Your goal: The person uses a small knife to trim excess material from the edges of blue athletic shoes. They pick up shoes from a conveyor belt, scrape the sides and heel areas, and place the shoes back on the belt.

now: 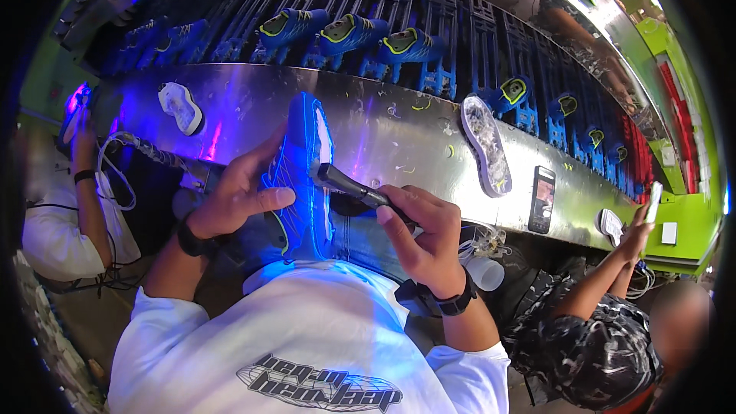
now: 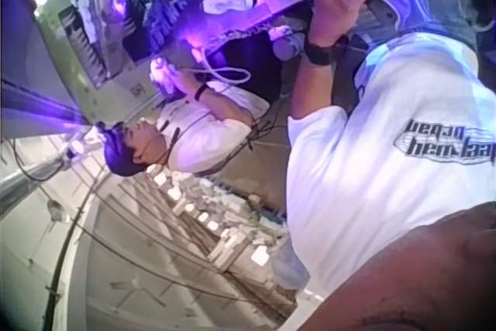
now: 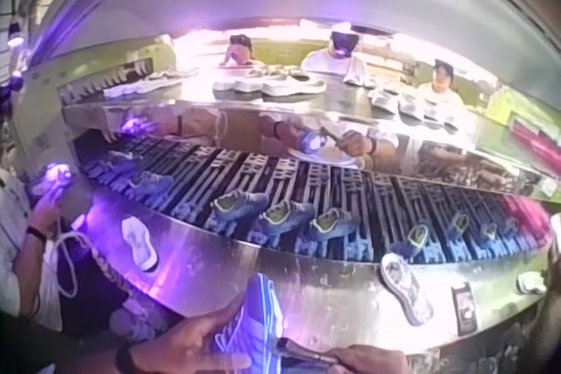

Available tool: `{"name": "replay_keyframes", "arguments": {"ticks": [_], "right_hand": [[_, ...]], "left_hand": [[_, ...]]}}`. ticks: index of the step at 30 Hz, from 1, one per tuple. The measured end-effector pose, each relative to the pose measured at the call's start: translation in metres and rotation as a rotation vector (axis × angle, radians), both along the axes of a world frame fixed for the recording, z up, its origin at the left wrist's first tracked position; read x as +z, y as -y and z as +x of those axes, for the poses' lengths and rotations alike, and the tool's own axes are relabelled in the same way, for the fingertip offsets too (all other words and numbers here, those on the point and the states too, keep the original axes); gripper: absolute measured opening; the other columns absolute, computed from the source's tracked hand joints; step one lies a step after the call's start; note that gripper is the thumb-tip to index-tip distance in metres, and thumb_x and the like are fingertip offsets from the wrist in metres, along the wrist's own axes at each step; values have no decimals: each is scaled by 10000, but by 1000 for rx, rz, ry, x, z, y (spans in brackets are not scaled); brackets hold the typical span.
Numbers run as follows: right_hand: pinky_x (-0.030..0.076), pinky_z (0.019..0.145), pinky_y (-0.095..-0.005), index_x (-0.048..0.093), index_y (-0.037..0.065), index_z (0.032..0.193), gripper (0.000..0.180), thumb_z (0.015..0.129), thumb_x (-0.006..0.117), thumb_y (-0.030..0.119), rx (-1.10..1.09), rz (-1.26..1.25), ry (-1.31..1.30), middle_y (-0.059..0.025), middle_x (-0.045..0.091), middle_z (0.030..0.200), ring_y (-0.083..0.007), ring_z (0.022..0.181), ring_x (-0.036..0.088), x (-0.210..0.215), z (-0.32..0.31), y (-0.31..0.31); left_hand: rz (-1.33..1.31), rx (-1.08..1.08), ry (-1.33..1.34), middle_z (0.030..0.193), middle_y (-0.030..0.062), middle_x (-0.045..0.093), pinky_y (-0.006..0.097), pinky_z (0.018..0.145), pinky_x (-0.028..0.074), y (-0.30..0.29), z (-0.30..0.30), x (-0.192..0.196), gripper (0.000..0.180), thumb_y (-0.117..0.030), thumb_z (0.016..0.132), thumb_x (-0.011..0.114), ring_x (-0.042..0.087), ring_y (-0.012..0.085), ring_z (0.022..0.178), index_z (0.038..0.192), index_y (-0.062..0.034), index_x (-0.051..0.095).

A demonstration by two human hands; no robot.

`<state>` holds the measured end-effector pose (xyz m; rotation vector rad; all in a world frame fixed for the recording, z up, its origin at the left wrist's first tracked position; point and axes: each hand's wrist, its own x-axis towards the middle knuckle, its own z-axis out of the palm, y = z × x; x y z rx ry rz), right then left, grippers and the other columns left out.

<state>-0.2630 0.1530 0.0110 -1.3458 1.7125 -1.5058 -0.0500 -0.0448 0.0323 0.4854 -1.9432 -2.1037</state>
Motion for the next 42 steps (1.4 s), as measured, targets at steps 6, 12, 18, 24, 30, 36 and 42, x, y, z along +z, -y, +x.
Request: {"name": "replay_keyframes", "arguments": {"ticks": [6, 12, 18, 24, 30, 36, 42], "right_hand": [[406, 549, -250, 711, -63, 1100, 202, 939, 680, 54, -125, 53, -188, -100, 637, 771, -122, 605, 553, 14, 2, 8], [383, 521, -262, 717, -67, 1082, 205, 907, 678, 32, -55, -3, -88, -117, 650, 782, -119, 566, 523, 11, 1, 3], [396, 538, -275, 718, -77, 1078, 221, 889, 675, 28, 34, 90, -15, -119, 637, 755, -138, 578, 535, 14, -3, -5], [419, 570, -293, 715, -89, 1068, 224, 884, 685, 37, 88, 162, -9, -124, 635, 745, -173, 613, 574, 20, -14, -9], [420, 570, -295, 716, -100, 1060, 220, 886, 684, 31, 98, 162, 20, -128, 633, 727, -172, 612, 580, 27, -24, -7], [395, 538, -284, 718, -98, 1045, 203, 882, 686, 18, 112, 129, -126, -121, 623, 709, -140, 567, 535, 37, -37, 0], [390, 505, -274, 728, -77, 1027, 193, 858, 708, 15, 82, 61, -243, -117, 631, 703, -133, 543, 541, 45, -46, 9]], "left_hand": [[1, -40, 16, 1549, 114, 446, 349, 1167, 351, -3, -5, 1, 957, -258, 948, 760, 463, 161, 1357, 1640, 10, 155], [-4, 15, 20, 1463, 88, 534, 340, 1121, 406, 0, -9, 5, 852, -245, 975, 723, 523, 146, 1289, 1626, 0, 231], [188, 101, 35, 1366, 62, 600, 305, 1056, 462, 6, -12, 8, 778, -232, 991, 699, 576, 122, 1199, 1615, -23, 282], [168, 159, 32, 1252, 36, 663, 269, 934, 528, 14, -18, 2, 700, -239, 999, 687, 641, 92, 1067, 1585, -42, 360], [272, 218, 152, 1144, 14, 712, 262, 796, 597, 14, -22, 15, 563, -290, 1005, 675, 703, 86, 972, 1490, -70, 493], [295, 180, 297, 1438, 135, 563, 288, 960, 524, 15, -25, 27, 743, 117, 815, 516, 594, 213, 1268, 1533, -64, 453], [430, 251, 325, 1503, 169, 523, 362, 1112, 444, 10, -32, 23, 814, 178, 809, 480, 529, 263, 1374, 1578, -73, 388]]}}
